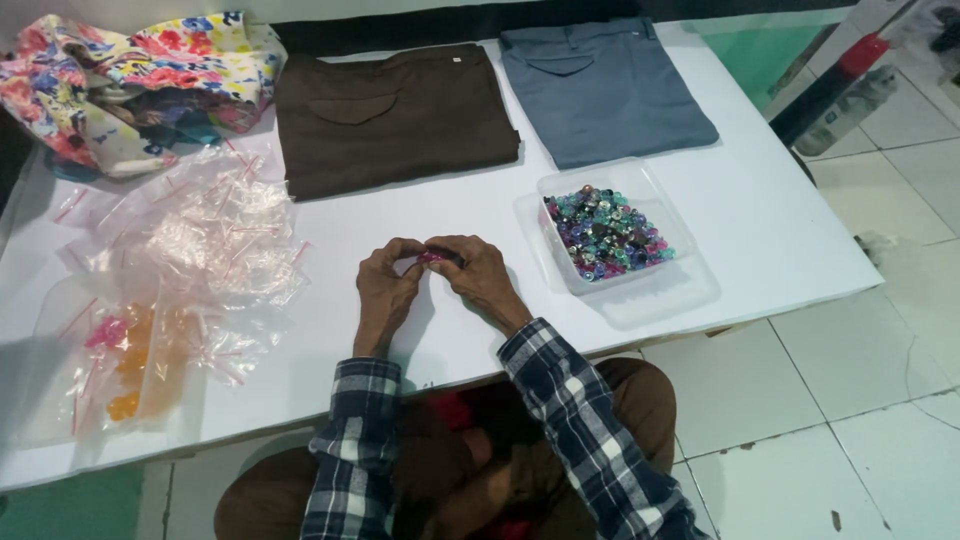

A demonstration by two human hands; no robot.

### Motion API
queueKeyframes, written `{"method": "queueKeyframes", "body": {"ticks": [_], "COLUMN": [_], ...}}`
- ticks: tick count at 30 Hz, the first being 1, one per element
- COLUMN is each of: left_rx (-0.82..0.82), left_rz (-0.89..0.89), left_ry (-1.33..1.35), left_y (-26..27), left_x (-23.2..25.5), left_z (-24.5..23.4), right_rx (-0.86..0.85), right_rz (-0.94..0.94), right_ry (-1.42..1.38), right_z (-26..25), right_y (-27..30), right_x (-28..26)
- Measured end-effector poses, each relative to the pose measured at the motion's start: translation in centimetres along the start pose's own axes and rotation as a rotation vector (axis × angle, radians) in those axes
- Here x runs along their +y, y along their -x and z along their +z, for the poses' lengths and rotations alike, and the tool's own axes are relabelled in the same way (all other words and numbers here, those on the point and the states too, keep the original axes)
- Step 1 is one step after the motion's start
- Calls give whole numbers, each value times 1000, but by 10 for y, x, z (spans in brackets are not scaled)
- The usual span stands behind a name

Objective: Sorting small pink buttons from a container and placing them into small plastic bags

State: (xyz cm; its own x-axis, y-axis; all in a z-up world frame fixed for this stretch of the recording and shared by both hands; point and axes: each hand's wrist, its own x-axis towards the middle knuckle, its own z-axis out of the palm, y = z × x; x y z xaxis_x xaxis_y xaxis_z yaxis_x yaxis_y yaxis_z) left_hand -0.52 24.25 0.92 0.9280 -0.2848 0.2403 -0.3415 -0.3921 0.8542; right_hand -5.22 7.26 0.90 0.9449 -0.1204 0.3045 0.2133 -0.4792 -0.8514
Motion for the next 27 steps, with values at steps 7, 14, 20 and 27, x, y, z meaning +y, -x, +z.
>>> {"method": "queueKeyframes", "body": {"ticks": [7, 14, 20, 27], "left_rx": [20, 21, 23, 27], "left_rz": [-10, -42, -63, -15], "left_ry": [-11, -25, -5, 17], "left_y": [-1, 0, 0, 2], "left_x": [3, 4, 6, 4], "left_z": [1, 3, 3, 3], "right_rx": [37, 36, 33, 35], "right_rz": [-7, 7, -12, -40], "right_ry": [7, 25, 54, 66], "right_z": [2, 7, 8, 11], "right_y": [-3, -4, -5, -2], "right_x": [2, 13, 15, 21]}}
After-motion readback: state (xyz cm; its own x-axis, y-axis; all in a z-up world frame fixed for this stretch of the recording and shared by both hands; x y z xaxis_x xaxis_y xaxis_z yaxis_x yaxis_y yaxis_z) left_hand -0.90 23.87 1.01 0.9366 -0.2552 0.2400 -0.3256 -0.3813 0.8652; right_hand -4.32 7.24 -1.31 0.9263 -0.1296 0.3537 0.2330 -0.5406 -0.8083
